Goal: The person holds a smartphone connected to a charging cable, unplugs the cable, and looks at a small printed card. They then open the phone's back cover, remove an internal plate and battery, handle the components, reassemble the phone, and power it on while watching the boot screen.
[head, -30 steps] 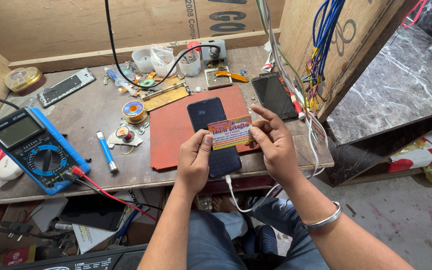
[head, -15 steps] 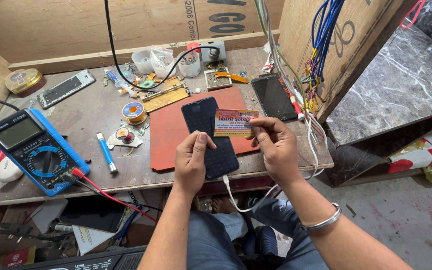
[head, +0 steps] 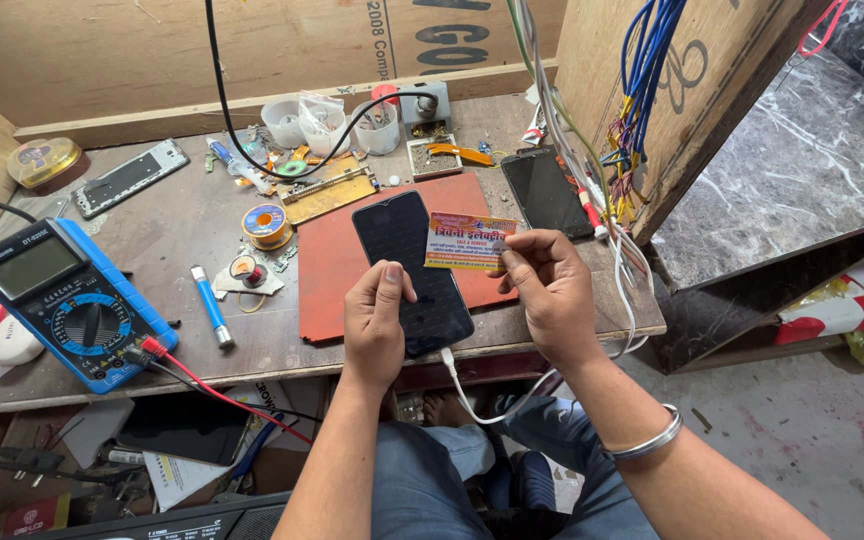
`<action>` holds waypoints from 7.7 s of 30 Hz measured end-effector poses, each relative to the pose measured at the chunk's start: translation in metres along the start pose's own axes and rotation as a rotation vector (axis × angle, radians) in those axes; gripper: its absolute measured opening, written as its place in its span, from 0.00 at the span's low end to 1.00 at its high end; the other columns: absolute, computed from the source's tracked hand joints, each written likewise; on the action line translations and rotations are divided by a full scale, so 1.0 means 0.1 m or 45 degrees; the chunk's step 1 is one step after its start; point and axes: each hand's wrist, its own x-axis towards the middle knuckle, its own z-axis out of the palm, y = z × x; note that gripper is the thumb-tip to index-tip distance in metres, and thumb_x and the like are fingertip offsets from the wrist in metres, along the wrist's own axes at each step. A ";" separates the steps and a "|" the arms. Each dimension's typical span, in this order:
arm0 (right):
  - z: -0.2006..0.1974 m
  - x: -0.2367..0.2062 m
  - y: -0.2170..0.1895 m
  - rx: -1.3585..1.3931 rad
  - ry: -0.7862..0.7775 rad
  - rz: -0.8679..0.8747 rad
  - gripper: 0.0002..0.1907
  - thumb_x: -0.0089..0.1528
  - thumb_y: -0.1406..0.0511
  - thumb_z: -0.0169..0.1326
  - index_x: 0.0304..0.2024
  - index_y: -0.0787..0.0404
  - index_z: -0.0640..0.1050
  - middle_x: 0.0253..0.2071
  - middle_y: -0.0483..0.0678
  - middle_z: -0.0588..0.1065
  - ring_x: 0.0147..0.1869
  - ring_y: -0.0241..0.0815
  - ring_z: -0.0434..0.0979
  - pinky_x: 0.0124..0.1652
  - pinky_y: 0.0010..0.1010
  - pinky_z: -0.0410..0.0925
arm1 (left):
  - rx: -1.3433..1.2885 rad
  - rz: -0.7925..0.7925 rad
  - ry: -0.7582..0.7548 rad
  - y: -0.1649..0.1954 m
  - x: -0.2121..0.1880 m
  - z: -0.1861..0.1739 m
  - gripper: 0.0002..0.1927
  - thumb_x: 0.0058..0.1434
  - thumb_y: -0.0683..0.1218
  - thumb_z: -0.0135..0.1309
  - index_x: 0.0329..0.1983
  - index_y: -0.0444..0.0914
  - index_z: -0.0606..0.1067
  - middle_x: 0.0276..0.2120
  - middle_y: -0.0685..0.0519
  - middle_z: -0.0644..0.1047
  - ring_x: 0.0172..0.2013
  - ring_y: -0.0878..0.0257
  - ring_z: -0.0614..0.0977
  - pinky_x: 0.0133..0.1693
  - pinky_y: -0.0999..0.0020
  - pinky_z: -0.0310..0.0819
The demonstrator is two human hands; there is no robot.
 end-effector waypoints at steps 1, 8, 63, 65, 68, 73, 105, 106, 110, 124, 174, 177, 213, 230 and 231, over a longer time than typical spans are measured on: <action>0.00 0.00 0.00 -0.001 0.000 -0.003 0.06 0.69 0.72 0.52 0.49 0.65 0.73 0.44 0.48 0.77 0.45 0.35 0.80 0.42 0.26 0.73 | 0.005 -0.002 0.006 0.00 0.00 0.00 0.24 0.77 0.53 0.41 0.26 0.38 0.67 0.24 0.62 0.62 0.28 0.73 0.59 0.31 0.74 0.53; 0.00 0.01 0.01 -0.010 0.009 0.004 0.06 0.69 0.72 0.51 0.49 0.65 0.73 0.44 0.49 0.77 0.43 0.36 0.81 0.41 0.26 0.74 | -0.019 0.039 0.028 -0.02 0.00 -0.01 0.23 0.78 0.53 0.41 0.26 0.38 0.66 0.25 0.61 0.63 0.29 0.73 0.60 0.32 0.74 0.54; 0.01 0.02 0.03 -0.140 0.142 -0.058 0.05 0.71 0.70 0.50 0.48 0.64 0.73 0.40 0.48 0.76 0.42 0.33 0.77 0.42 0.24 0.74 | -0.056 0.021 0.051 -0.04 -0.03 -0.01 0.23 0.77 0.53 0.42 0.26 0.38 0.67 0.24 0.61 0.63 0.28 0.73 0.60 0.31 0.74 0.53; 0.01 0.02 0.02 -0.139 0.144 -0.060 0.05 0.71 0.70 0.50 0.48 0.64 0.73 0.40 0.48 0.76 0.42 0.33 0.77 0.42 0.24 0.73 | -0.052 0.019 0.053 -0.04 -0.03 -0.01 0.23 0.77 0.53 0.42 0.25 0.38 0.67 0.24 0.61 0.63 0.28 0.73 0.60 0.31 0.74 0.53; 0.01 0.02 0.02 -0.136 0.149 -0.050 0.05 0.71 0.70 0.50 0.48 0.64 0.73 0.40 0.48 0.76 0.42 0.33 0.77 0.42 0.25 0.73 | -0.067 0.016 0.052 -0.04 -0.03 -0.01 0.23 0.77 0.53 0.42 0.26 0.38 0.67 0.24 0.61 0.63 0.28 0.73 0.60 0.31 0.74 0.53; 0.01 0.01 0.03 -0.121 0.151 -0.043 0.05 0.70 0.70 0.50 0.48 0.64 0.73 0.41 0.48 0.76 0.42 0.33 0.77 0.42 0.25 0.74 | -0.062 0.008 0.058 -0.05 -0.04 -0.01 0.23 0.77 0.53 0.42 0.26 0.38 0.67 0.24 0.61 0.62 0.28 0.73 0.59 0.31 0.74 0.53; -0.04 0.07 0.09 0.082 0.167 0.006 0.11 0.70 0.70 0.51 0.54 0.67 0.76 0.45 0.48 0.77 0.43 0.32 0.75 0.43 0.24 0.71 | -0.075 0.022 0.067 -0.03 -0.05 -0.03 0.23 0.77 0.52 0.42 0.26 0.37 0.66 0.25 0.60 0.64 0.30 0.72 0.61 0.33 0.74 0.55; -0.03 0.07 0.09 0.098 0.161 0.012 0.11 0.70 0.69 0.51 0.53 0.67 0.77 0.45 0.47 0.77 0.43 0.31 0.74 0.43 0.24 0.71 | -0.071 0.020 0.070 -0.03 -0.05 -0.03 0.23 0.77 0.52 0.42 0.26 0.37 0.66 0.25 0.60 0.64 0.30 0.72 0.61 0.33 0.74 0.55; -0.05 0.07 0.03 -0.023 0.156 0.064 0.11 0.69 0.68 0.51 0.50 0.67 0.80 0.42 0.46 0.80 0.40 0.29 0.74 0.40 0.21 0.69 | -0.084 0.041 0.068 -0.01 -0.02 0.00 0.23 0.77 0.52 0.42 0.26 0.37 0.66 0.26 0.59 0.64 0.30 0.72 0.61 0.34 0.74 0.55; -0.13 0.07 0.08 -0.129 0.149 0.078 0.11 0.67 0.69 0.46 0.39 0.69 0.80 0.36 0.48 0.78 0.38 0.29 0.75 0.42 0.20 0.68 | -0.067 0.035 0.080 0.02 -0.01 0.01 0.23 0.77 0.53 0.42 0.26 0.38 0.65 0.26 0.58 0.65 0.31 0.70 0.63 0.36 0.73 0.57; 0.03 0.03 -0.05 -0.005 -0.158 0.036 0.30 0.64 0.75 0.58 0.67 0.63 0.62 0.44 0.48 0.76 0.48 0.33 0.78 0.52 0.24 0.72 | -0.349 -0.062 -0.312 0.36 0.08 0.08 0.57 0.59 0.34 0.59 0.80 0.47 0.35 0.56 0.45 0.77 0.52 0.61 0.81 0.53 0.66 0.77; 0.03 0.02 -0.08 0.014 -0.153 0.028 0.30 0.64 0.74 0.58 0.68 0.63 0.64 0.45 0.46 0.75 0.49 0.32 0.78 0.53 0.24 0.72 | -0.288 -0.174 -0.285 0.35 0.08 0.08 0.52 0.60 0.33 0.57 0.81 0.41 0.41 0.57 0.44 0.78 0.51 0.61 0.80 0.53 0.66 0.76; 0.04 0.06 -0.12 -0.061 -0.311 0.157 0.25 0.66 0.72 0.56 0.66 0.64 0.70 0.45 0.43 0.72 0.49 0.30 0.73 0.51 0.22 0.69 | -0.199 -0.164 -0.226 0.25 0.07 0.06 0.46 0.61 0.32 0.54 0.79 0.33 0.47 0.59 0.42 0.76 0.56 0.60 0.79 0.59 0.67 0.73; 0.05 0.06 -0.12 -0.080 -0.279 0.176 0.31 0.64 0.73 0.56 0.69 0.61 0.65 0.44 0.44 0.70 0.48 0.30 0.70 0.49 0.21 0.66 | -0.217 -0.158 -0.240 0.27 0.07 0.05 0.46 0.61 0.33 0.54 0.79 0.33 0.47 0.59 0.42 0.76 0.56 0.60 0.79 0.59 0.66 0.73; 0.05 0.06 -0.12 -0.066 -0.274 0.188 0.31 0.64 0.73 0.56 0.70 0.61 0.65 0.44 0.44 0.70 0.47 0.30 0.70 0.48 0.21 0.66 | -0.231 -0.168 -0.237 0.27 0.07 0.05 0.46 0.61 0.33 0.54 0.80 0.34 0.47 0.59 0.42 0.76 0.56 0.60 0.80 0.58 0.66 0.73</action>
